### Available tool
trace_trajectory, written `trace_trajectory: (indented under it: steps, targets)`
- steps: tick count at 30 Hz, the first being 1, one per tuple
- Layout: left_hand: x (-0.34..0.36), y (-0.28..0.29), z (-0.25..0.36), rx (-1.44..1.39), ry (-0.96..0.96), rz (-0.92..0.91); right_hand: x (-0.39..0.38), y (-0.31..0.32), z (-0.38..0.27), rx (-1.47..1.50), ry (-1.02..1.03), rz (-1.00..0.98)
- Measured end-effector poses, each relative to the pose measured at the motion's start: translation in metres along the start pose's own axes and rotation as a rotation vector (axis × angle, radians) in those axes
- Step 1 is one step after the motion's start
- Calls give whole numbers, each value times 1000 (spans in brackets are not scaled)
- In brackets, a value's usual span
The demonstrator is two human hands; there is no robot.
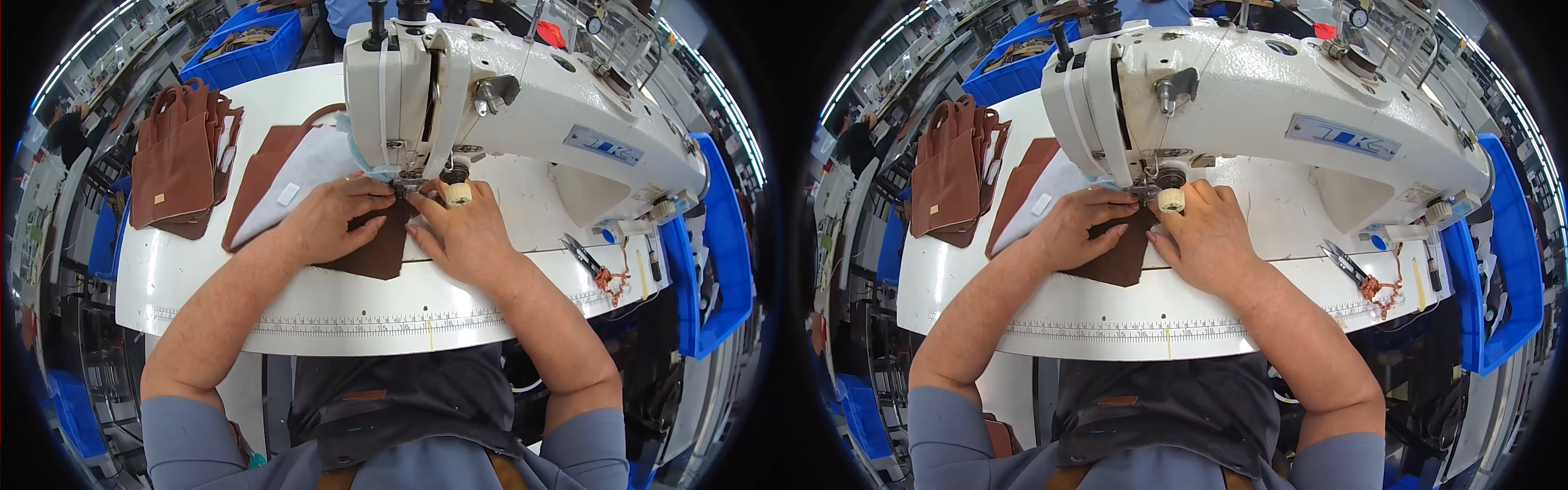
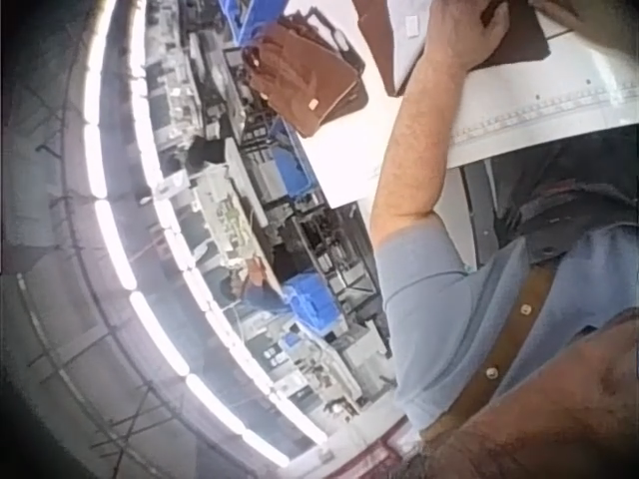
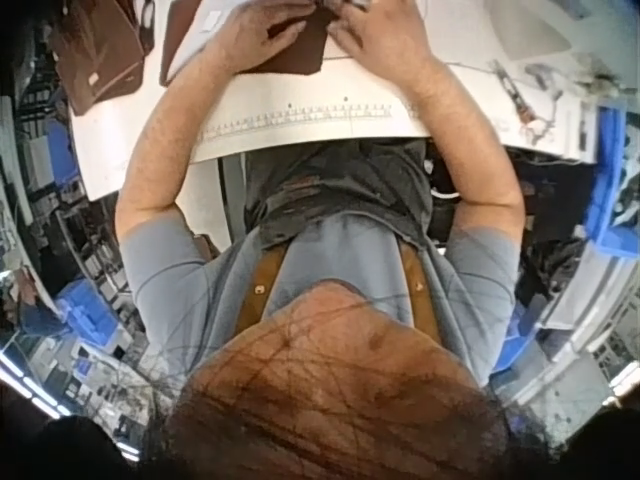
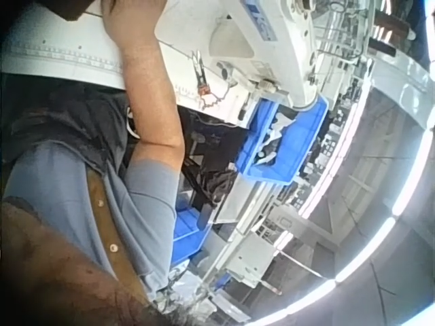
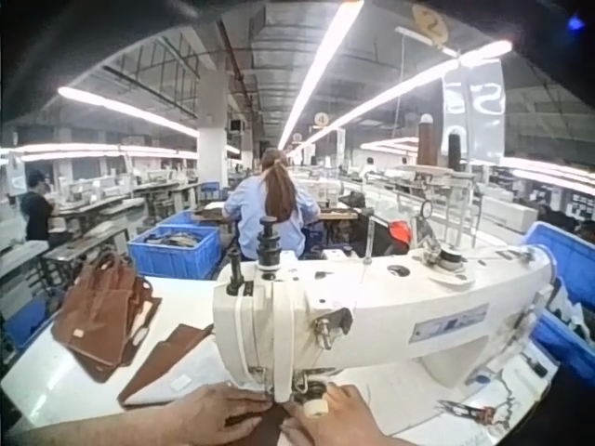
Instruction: Sewing and inspecting leather bags at a sewing station.
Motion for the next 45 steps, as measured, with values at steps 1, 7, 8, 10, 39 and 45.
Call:
trace_trajectory:
  steps: [1,7,8,10,39,45]
  targets:
    - [1,5,-3,0,4,9,0,0,-1,-1,9,-3]
    - [13,14,0,230,-156,-118,-1,-1,-5,14,42,-7]
    - [13,12,0,231,-151,-110,-1,-2,-4,7,36,-27]
    - [13,12,-10,133,-25,-49,-1,-4,-3,-3,34,-48]
    - [-30,-5,-6,215,300,-12,0,-2,5,121,13,-16]
    - [-93,-20,81,217,291,-54,-1,1,2,146,59,48]
Point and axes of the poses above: each hand's wrist, its own x-axis towards the middle knuckle, its own y-axis out of the back of the hand, z = x × y, the point moved 10 cm from there along x, towards the middle knuckle, and after that the axes turned 7 degrees about -x, right-handed, at the moved point
